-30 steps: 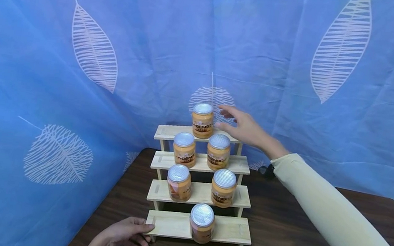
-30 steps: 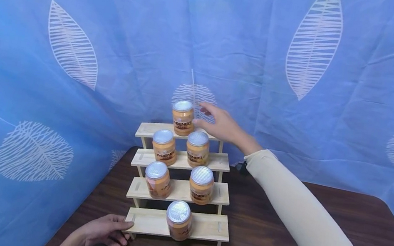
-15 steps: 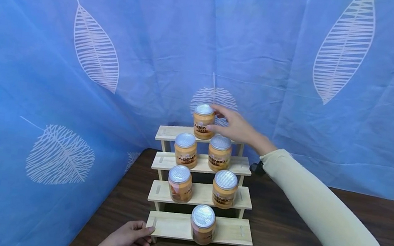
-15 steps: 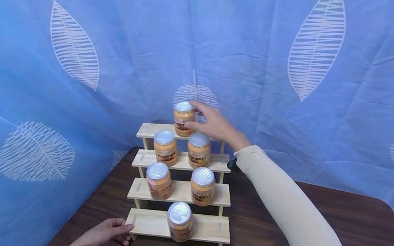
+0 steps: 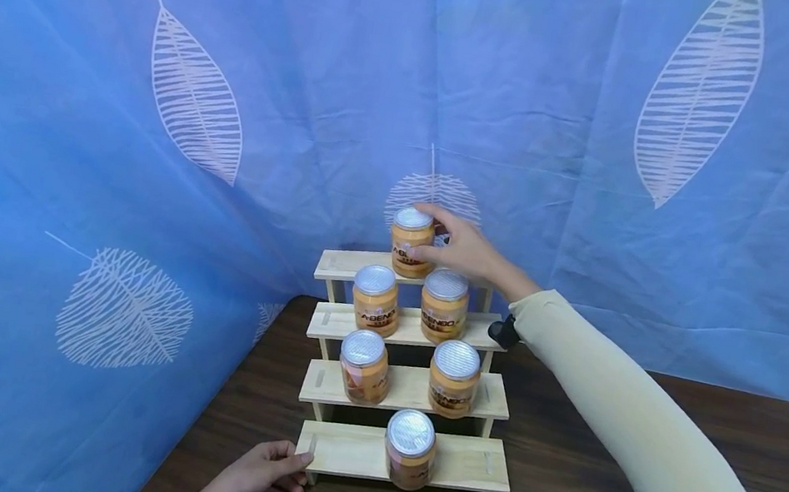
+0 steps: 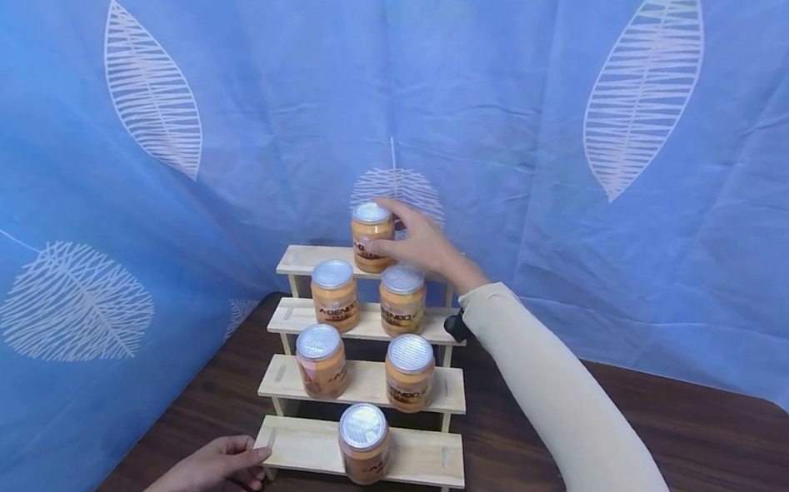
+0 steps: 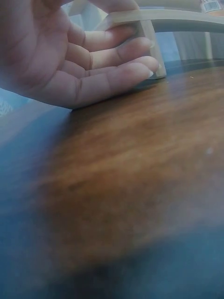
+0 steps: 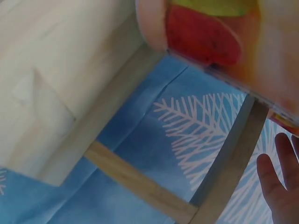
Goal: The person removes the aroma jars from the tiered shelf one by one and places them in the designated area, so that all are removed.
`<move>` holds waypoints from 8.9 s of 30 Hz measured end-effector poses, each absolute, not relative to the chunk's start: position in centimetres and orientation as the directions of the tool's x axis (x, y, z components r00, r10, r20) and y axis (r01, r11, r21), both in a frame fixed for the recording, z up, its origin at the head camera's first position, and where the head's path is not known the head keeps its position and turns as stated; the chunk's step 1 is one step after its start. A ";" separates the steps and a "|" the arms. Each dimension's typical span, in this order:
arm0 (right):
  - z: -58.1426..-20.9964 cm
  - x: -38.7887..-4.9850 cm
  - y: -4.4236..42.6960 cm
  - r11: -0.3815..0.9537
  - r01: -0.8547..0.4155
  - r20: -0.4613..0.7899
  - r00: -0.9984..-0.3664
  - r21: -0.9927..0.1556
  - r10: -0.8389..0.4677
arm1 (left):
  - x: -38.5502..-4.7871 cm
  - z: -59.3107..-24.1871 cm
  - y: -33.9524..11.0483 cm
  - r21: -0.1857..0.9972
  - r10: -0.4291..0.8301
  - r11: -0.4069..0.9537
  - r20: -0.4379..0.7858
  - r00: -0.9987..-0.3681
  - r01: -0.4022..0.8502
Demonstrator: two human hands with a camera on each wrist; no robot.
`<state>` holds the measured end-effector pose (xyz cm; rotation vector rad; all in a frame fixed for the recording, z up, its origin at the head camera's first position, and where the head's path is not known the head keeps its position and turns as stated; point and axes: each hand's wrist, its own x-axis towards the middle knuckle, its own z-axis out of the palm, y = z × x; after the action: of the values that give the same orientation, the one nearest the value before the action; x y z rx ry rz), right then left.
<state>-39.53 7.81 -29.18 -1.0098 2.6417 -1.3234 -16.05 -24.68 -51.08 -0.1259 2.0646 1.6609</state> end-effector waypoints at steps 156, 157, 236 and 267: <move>-51.2 -30.1 24.8 0.675 -0.473 0.412 -0.872 -0.566 -0.266 | -16.5 -50.8 -25.1 0.886 0.293 0.287 -0.443 -0.847 -0.365; -51.3 -30.0 24.8 0.674 -0.470 0.408 -0.874 -0.570 -0.265 | -16.5 -50.8 -25.1 0.885 0.292 0.288 -0.444 -0.847 -0.365; -28.8 -33.6 13.0 0.541 -0.691 0.409 -0.721 -0.479 -0.559 | -16.7 -50.9 -25.2 0.892 0.318 0.273 -0.438 -0.841 -0.362; -28.6 -33.3 3.3 0.580 -0.813 0.174 -0.580 -0.059 -0.796 | -16.4 -50.8 -25.2 0.889 0.337 0.264 -0.448 -0.828 -0.374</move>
<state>-33.32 3.27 -28.65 -1.4865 2.9048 -0.2172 -16.43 -25.21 -50.80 -0.0339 1.9682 1.6160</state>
